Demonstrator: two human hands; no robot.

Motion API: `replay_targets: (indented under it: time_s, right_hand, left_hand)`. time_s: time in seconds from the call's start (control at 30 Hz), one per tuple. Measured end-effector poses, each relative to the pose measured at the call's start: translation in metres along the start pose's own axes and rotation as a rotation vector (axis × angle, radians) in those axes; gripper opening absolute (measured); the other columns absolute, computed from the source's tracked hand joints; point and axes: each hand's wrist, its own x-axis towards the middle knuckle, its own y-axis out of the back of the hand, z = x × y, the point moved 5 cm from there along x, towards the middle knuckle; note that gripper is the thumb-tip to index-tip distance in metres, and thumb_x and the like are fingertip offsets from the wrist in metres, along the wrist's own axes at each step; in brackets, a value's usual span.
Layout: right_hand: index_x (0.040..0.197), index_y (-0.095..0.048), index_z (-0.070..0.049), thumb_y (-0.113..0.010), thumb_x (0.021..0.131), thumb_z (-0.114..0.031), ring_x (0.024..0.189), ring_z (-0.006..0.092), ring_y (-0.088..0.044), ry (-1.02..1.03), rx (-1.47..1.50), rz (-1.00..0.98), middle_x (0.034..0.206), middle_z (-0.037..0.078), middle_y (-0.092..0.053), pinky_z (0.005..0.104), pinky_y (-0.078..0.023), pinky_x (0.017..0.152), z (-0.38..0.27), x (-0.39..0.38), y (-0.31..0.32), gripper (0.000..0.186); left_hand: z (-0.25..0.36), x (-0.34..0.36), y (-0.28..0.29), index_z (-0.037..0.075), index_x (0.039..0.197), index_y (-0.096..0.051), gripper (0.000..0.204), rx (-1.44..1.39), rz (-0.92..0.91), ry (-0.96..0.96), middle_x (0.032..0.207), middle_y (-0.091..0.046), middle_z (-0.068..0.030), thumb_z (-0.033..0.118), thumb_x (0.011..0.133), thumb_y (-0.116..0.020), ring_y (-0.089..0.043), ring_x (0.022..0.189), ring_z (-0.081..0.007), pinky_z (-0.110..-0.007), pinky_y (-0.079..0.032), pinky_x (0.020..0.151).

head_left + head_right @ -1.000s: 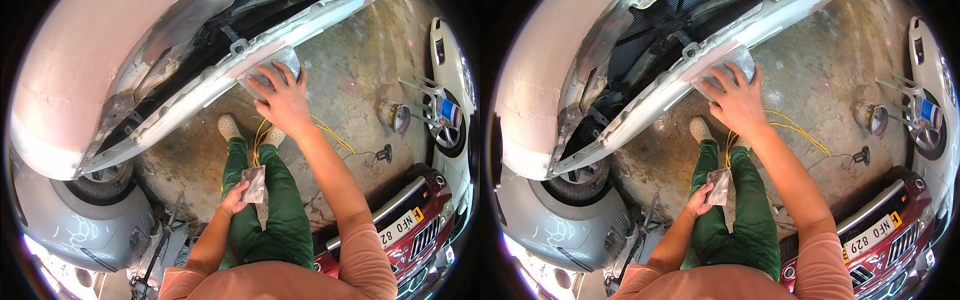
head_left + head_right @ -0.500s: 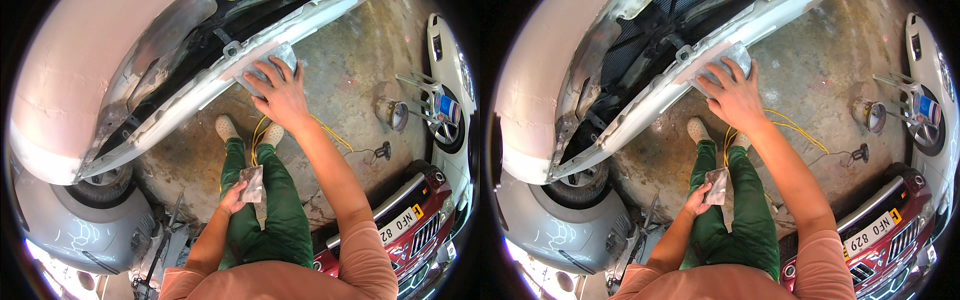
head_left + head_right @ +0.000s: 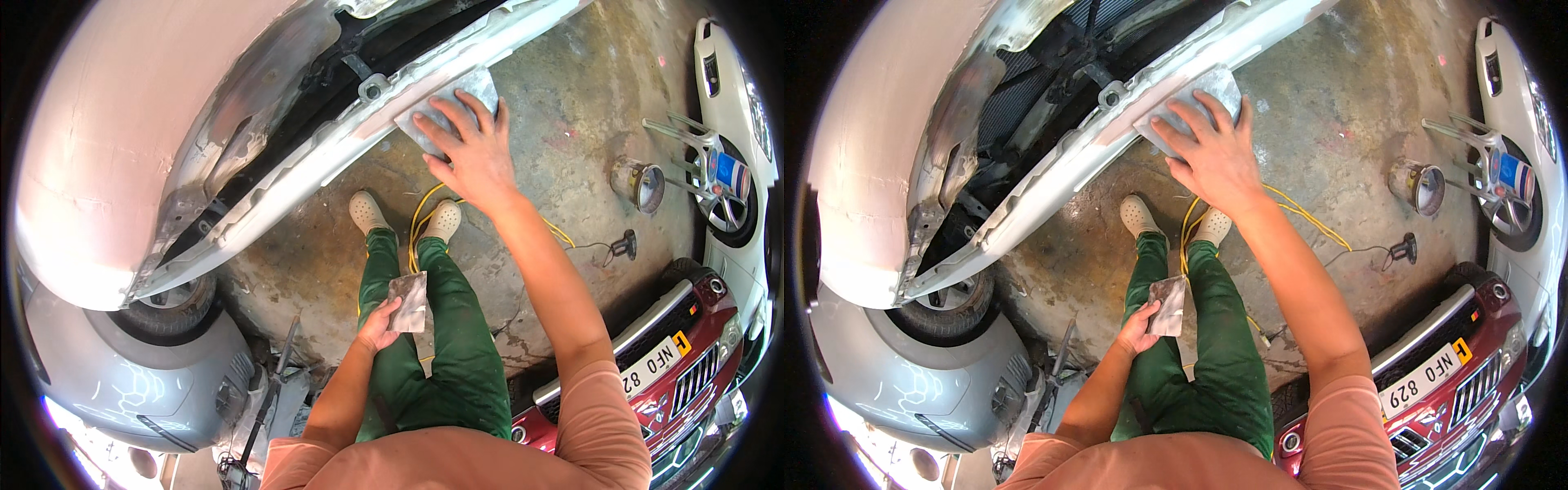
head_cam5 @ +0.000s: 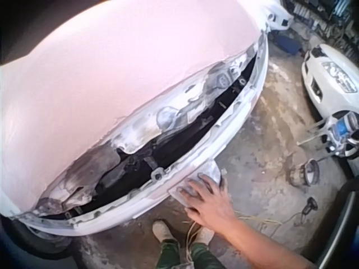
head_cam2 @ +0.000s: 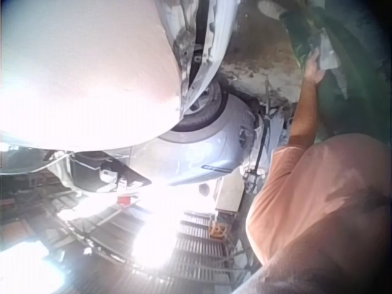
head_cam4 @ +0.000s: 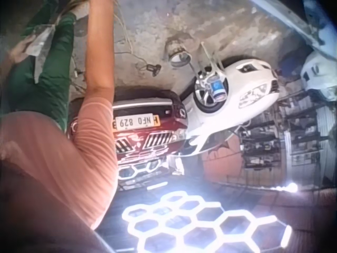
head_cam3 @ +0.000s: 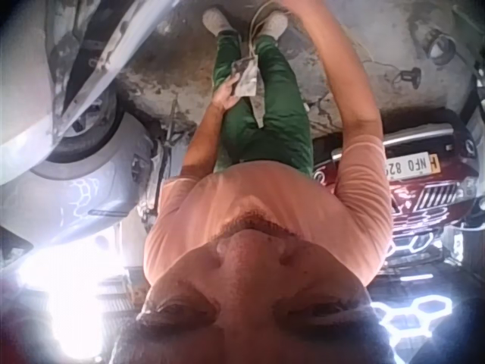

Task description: The person holds sandpaper pieces and uses one to sand the white bumper area of a car by hand. The person compares two pieces of sandpaper and touches the sanded surface with their hand.

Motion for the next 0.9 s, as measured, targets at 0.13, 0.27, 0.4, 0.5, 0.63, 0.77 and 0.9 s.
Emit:
replay_targets:
  time_s: [0.13,0.27,0.4,0.5,0.63,0.77,0.9]
  right_hand:
    - [0.133,-0.062,-0.027,-0.077,0.077,-0.03,0.138,0.0314,-0.037,0.025,-0.014,0.043,0.143,-0.001,-0.048,0.0722,-0.026,0.108,0.002,0.017,0.001,0.057]
    - [0.132,-0.062,-0.027,-0.078,0.078,-0.028,0.138,0.0325,-0.037,-0.004,-0.006,0.04,0.143,0.0,-0.048,0.0725,-0.026,0.107,0.01,-0.001,-0.011,0.057]
    - [0.135,-0.061,-0.023,-0.077,0.079,-0.025,0.137,0.0329,-0.039,-0.187,0.225,-0.056,0.143,0.004,-0.047,0.0649,-0.028,0.111,0.007,-0.055,0.011,0.058]
    - [0.143,-0.055,-0.013,-0.073,0.085,-0.026,0.14,0.0317,-0.037,-0.503,0.928,-0.081,0.147,0.012,-0.044,0.0491,-0.028,0.117,-0.003,-0.111,0.041,0.062]
    - [0.15,-0.046,-0.008,-0.069,0.089,-0.024,0.146,0.0302,-0.032,-0.471,1.442,-0.087,0.155,0.015,-0.037,0.0447,-0.026,0.119,-0.036,-0.153,0.098,0.068]
    - [0.144,-0.055,-0.009,-0.073,0.086,-0.028,0.142,0.0331,-0.036,-0.329,1.152,-0.213,0.153,0.017,-0.039,0.0454,-0.029,0.117,-0.043,-0.157,0.12,0.064]
    - [0.136,-0.063,-0.015,-0.074,0.083,-0.023,0.135,0.0351,-0.042,-0.401,0.698,-0.385,0.145,0.012,-0.047,0.0457,-0.036,0.112,-0.008,-0.18,0.112,0.055]
  left_hand:
    - [0.004,-0.006,-0.006,0.009,0.139,-0.048,0.051,-0.016,0.04,-0.004,0.131,-0.062,-0.0072,0.022,0.095,-0.071,-0.063,0.117,-0.0245,-0.045,-0.05,0.101]
    - [0.006,-0.009,0.001,0.01,0.146,-0.042,0.058,0.07,0.139,-0.012,0.137,-0.059,-0.006,0.025,0.097,-0.067,-0.06,0.121,-0.0228,-0.044,-0.047,0.105]
    - [0.045,-0.036,-0.063,0.004,0.138,-0.048,0.044,0.208,0.042,-0.347,0.131,-0.062,-0.0085,0.025,0.101,-0.06,-0.062,0.116,-0.0217,-0.039,-0.048,0.102]
    - [0.088,-0.076,-0.163,0.001,0.139,-0.045,0.046,0.241,0.012,-0.643,0.132,-0.059,-0.0114,0.028,0.103,-0.057,-0.06,0.118,-0.0221,-0.039,-0.048,0.103]
    - [0.112,-0.103,-0.258,0.0,0.135,-0.048,0.038,0.257,-0.04,-0.743,0.127,-0.061,-0.0124,0.018,0.103,-0.056,-0.062,0.112,-0.0202,-0.036,-0.05,0.098]
    - [0.103,-0.114,-0.297,0.0,0.131,-0.051,0.032,0.338,0.075,-0.755,0.12,-0.064,-0.0125,0.011,0.101,-0.055,-0.065,0.104,-0.0207,-0.037,-0.052,0.093]
    - [0.102,-0.125,-0.299,-0.001,0.126,-0.056,0.027,0.301,0.063,-0.794,0.115,-0.067,-0.0098,0.01,0.101,-0.056,-0.063,0.098,-0.0147,-0.031,-0.05,0.09]
